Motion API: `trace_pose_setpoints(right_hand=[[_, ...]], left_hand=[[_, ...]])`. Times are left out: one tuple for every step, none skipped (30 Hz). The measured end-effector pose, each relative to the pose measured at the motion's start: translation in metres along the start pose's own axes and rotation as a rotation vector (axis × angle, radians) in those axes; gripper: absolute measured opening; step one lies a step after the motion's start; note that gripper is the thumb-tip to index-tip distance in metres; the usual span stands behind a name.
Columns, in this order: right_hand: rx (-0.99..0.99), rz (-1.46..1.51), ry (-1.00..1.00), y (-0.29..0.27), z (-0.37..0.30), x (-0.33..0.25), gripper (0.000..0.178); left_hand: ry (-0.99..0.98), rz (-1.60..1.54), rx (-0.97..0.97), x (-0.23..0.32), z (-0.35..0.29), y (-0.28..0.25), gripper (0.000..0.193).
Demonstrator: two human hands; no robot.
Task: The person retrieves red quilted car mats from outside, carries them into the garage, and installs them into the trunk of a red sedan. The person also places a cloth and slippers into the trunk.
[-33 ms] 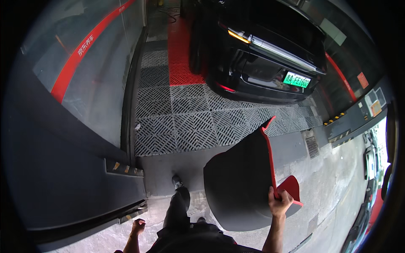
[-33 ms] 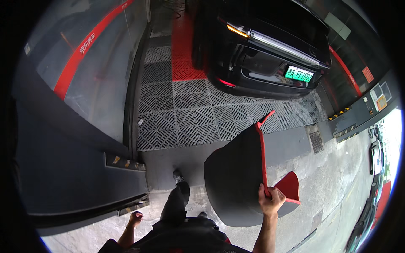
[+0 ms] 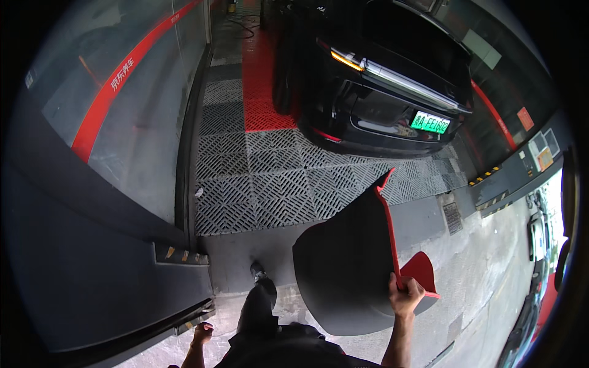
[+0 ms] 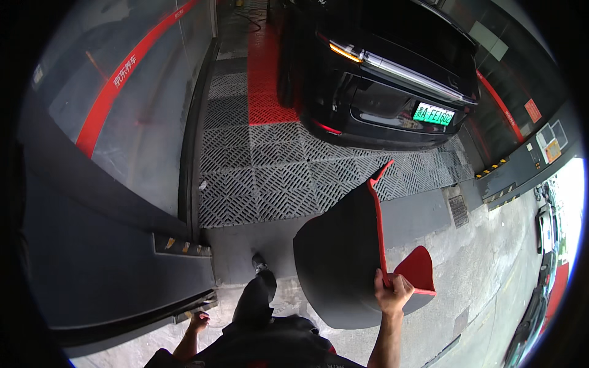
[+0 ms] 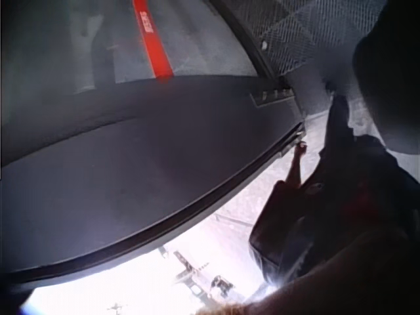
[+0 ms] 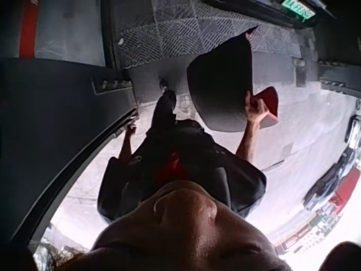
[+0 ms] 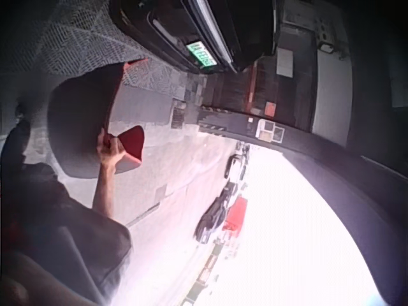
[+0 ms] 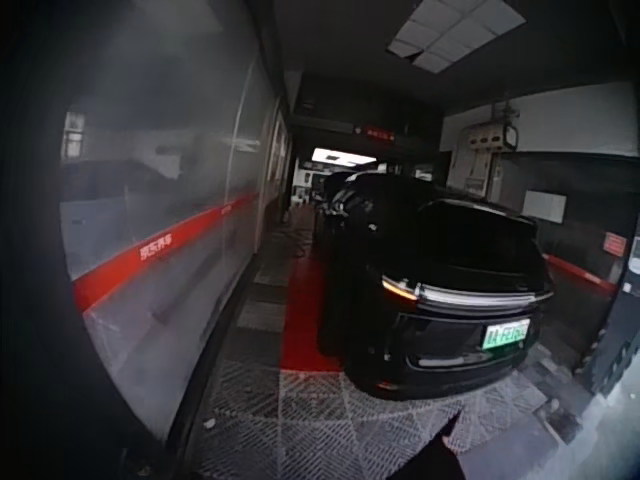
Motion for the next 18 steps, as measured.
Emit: trace_pose_setpoints(right_hand=[[-0.003,0.015,0.013,0.02,0.024,-0.002,0.026],[-0.007,0.001,0.015,0.039,0.049,-0.005,0.026],[-0.009,-0.022,0.018,0.053,0.072,-0.008,0.026],[0.011,-0.023,0.009,0.07,0.101,-0.014,0.029],[0.012,-0.008,0.001,0.09,0.126,-0.021,0.029],[0.019,0.004,-0.002,0.109,0.149,-0.028,0.029],[0.03,0.014,-0.003,0.129,0.171,-0.032,0.029],[0.017,0.028,-0.017,0.151,0.19,-0.032,0.028],[0.017,0.086,-0.067,0.179,0.209,-0.036,0.03],[0.015,0.109,-0.103,0.208,0.231,-0.041,0.031],[0.003,0.129,-0.136,0.239,0.251,-0.045,0.032],[-0.011,0.148,-0.148,0.273,0.273,-0.05,0.033],[-0.031,0.187,-0.148,0.308,0.29,-0.045,0.031],[-0.038,0.176,-0.125,0.344,0.309,-0.041,0.03],[-0.036,0.172,-0.104,0.378,0.332,-0.038,0.029],[-0.02,0.197,-0.092,0.413,0.353,-0.034,0.029],[-0.005,0.224,-0.083,0.448,0.375,-0.03,0.028],[-0.002,0.267,-0.073,0.482,0.402,-0.029,0.027]], left_hand=[[0.02,0.006,-0.003,0.008,0.027,-0.004,0.005],[-0.05,0.108,-0.11,0.032,0.062,-0.012,0.006],[0.093,0.173,-0.056,0.073,0.085,-0.022,0.005],[0.092,0.158,-0.046,0.114,0.119,-0.034,0.006],[0.085,0.148,-0.022,0.145,0.153,-0.053,0.007],[0.106,0.005,-0.022,0.184,0.182,-0.071,0.009],[0.132,-0.135,-0.027,0.233,0.21,-0.088,0.01],[0.185,-0.243,-0.072,0.283,0.238,-0.107,0.012],[0.272,-0.176,-0.029,0.315,0.271,-0.124,0.014],[0.308,-0.136,-0.022,0.358,0.298,-0.14,0.013],[0.335,-0.098,-0.021,0.397,0.325,-0.159,0.013],[0.378,-0.06,-0.016,0.423,0.359,-0.177,0.013],[0.417,-0.025,-0.014,0.446,0.394,-0.192,0.013],[0.454,0.01,-0.009,0.459,0.426,-0.202,0.014],[0.424,0.028,0.002,0.466,0.458,-0.216,0.013],[0.392,0.045,0.016,0.474,0.49,-0.234,0.013],[0.36,0.06,0.033,0.481,0.524,-0.255,0.013],[0.303,-0.003,0.054,0.463,0.554,-0.275,0.013]])
Point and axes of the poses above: each hand's wrist, its own z-axis towards the middle knuckle, its own y-axis out of the palm, x = y × z, the point moved 1 cm from there along z, towards the middle knuckle, and after that the axes turned 9 degrees about z, right-handed, at the moved point
